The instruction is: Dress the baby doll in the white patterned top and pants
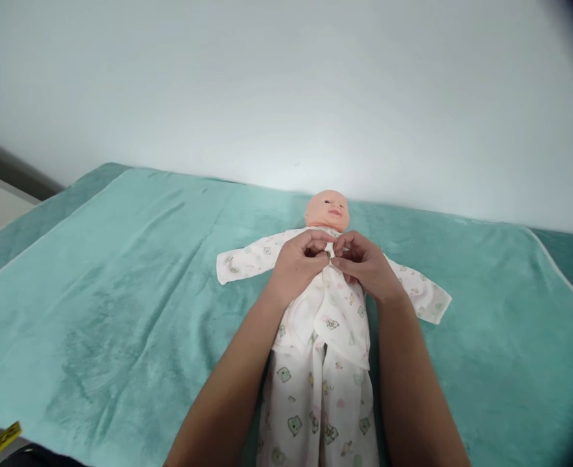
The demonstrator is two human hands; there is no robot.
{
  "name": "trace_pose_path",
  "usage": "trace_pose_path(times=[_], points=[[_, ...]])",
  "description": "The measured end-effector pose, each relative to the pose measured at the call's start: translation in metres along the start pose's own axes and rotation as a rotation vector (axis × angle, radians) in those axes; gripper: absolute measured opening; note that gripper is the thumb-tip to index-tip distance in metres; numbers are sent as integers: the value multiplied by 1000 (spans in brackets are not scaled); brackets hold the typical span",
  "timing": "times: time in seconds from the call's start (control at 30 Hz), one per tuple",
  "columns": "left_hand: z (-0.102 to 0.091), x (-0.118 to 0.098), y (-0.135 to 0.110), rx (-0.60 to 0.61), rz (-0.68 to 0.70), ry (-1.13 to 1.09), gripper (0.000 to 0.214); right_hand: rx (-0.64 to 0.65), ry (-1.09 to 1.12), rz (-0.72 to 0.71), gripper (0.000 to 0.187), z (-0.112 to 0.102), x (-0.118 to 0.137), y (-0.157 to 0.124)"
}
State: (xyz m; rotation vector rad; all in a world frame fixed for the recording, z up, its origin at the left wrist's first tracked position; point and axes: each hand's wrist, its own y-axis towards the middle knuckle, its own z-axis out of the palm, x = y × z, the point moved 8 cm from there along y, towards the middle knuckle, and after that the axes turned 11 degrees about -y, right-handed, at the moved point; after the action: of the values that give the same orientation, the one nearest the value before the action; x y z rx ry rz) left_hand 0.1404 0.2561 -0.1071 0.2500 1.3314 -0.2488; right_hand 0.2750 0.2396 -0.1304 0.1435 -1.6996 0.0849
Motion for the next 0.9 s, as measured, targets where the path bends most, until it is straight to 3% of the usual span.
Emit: trace_pose_path(times=[0.47,0.7,0.8,0.9], points=[[-1,5,2,64,23,-65,23,0,95,-44,19,3,0,3],[-3,2,4,10,75,12,24,-66,56,-46,29,3,4,4],[-4,-2,0,-35,82,56,24,-104,-9,-35,37,5,8,-3],[-7,-9,-12,-79,119,142,20,-130,-214,-1,40,7,16,-20]])
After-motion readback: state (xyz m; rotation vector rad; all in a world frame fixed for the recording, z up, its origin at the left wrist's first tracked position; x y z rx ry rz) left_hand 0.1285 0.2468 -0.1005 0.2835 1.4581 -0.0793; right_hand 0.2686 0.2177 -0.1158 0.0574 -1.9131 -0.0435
